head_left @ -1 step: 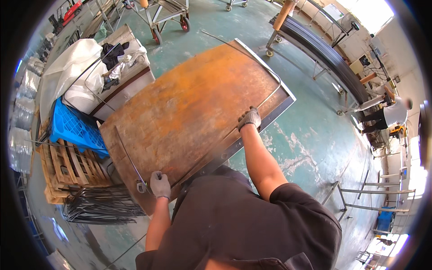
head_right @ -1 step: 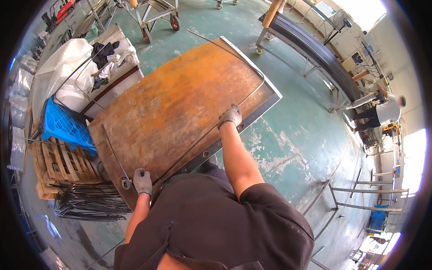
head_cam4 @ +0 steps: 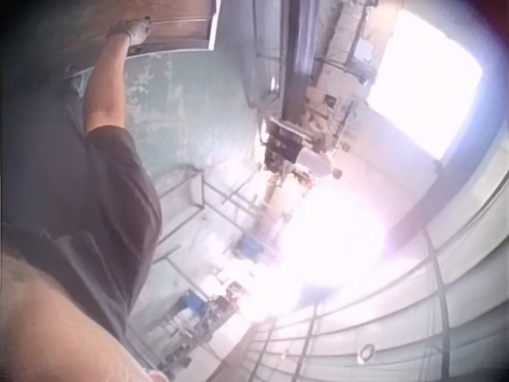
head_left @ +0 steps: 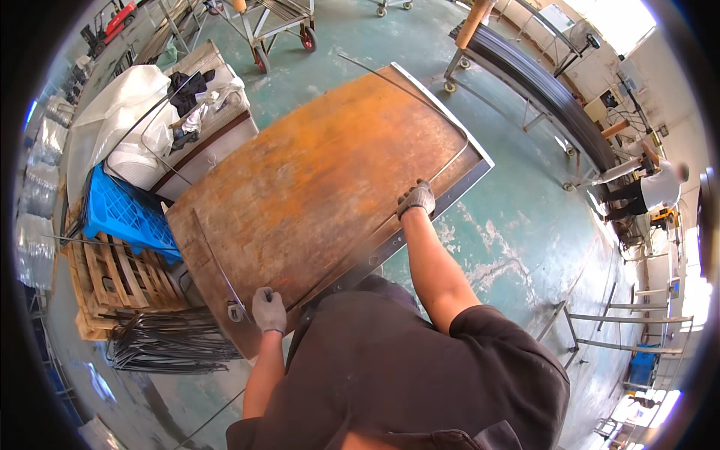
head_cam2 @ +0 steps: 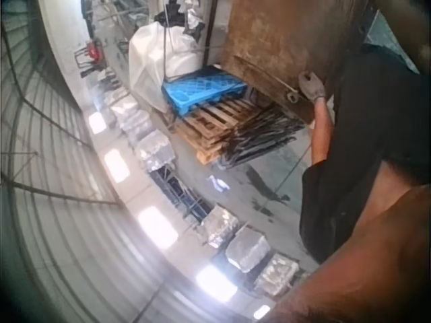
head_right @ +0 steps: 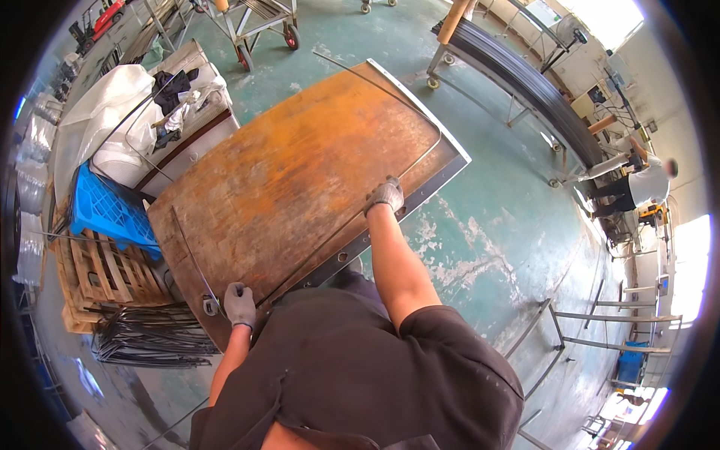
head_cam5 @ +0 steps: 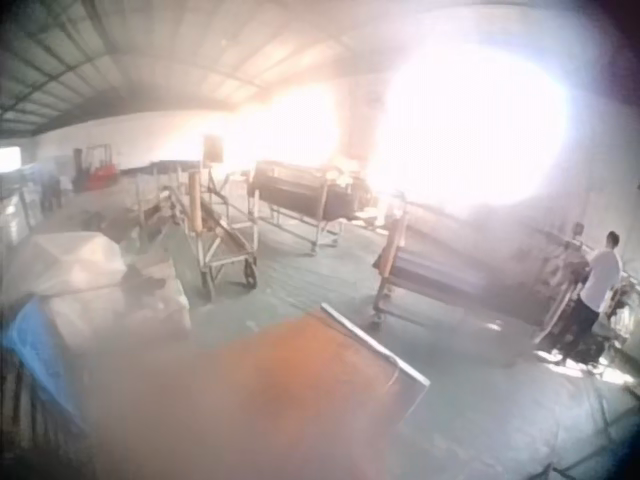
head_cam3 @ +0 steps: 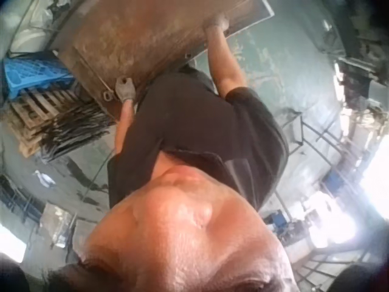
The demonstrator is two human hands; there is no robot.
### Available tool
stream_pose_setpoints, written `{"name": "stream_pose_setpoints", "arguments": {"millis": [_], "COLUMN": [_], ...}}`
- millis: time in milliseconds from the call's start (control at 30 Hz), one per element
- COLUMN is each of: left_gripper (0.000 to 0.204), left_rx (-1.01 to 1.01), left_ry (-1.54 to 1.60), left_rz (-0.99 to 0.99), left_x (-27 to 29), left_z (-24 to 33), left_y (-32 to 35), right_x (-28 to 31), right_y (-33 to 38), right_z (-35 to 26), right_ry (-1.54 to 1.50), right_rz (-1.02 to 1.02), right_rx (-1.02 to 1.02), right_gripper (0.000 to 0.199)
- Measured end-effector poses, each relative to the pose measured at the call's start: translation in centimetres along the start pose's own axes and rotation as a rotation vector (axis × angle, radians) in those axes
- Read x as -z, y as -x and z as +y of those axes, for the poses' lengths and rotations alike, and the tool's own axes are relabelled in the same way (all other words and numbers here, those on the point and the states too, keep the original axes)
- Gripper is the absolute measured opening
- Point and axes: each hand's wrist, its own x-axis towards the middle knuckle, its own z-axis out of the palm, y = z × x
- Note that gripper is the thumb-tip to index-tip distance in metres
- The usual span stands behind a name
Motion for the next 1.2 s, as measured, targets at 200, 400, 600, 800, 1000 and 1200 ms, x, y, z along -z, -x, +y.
{"name": "stream_pose_setpoints", "arguments": {"millis": [200, 400, 600, 800, 1000, 1200], "left_gripper": [0.016, 0.02, 0.024, 0.017, 0.017, 0.017], "left_rx": [-0.238, -0.292, -0.367, -0.351, -0.415, -0.397], "left_ry": [-0.244, -0.456, -0.691, -0.756, -0.735, -0.68], "left_rz": [-0.028, -0.295, -0.367, -0.355, -0.349, -0.465], "left_x": [0.8, 1.4, -0.6, -1.6, -1.9, -2.3], "left_z": [1.2, 2.0, 0.8, 1.2, 1.3, 1.0], "left_y": [3.4, 4.1, 2.5, 2.0, 1.0, 1.4], "right_x": [1.3, 2.3, 3.2, 3.7, 7.7, 9.1], "right_y": [-5.5, -7.6, -8.4, 0.0, 3.3, 3.2], "right_z": [1.0, 2.1, 0.3, -3.4, -2.9, -4.8], "right_ry": [0.032, -0.181, 0.957, 1.56, 1.628, 1.681], "right_rz": [0.084, 0.067, 0.184, -0.024, -1.048, -1.018], "right_rx": [-0.053, 0.087, 0.484, 1.103, 1.474, 1.453], "right_gripper": [0.026, 0.014, 0.021, 0.031, 0.013, 0.016]}}
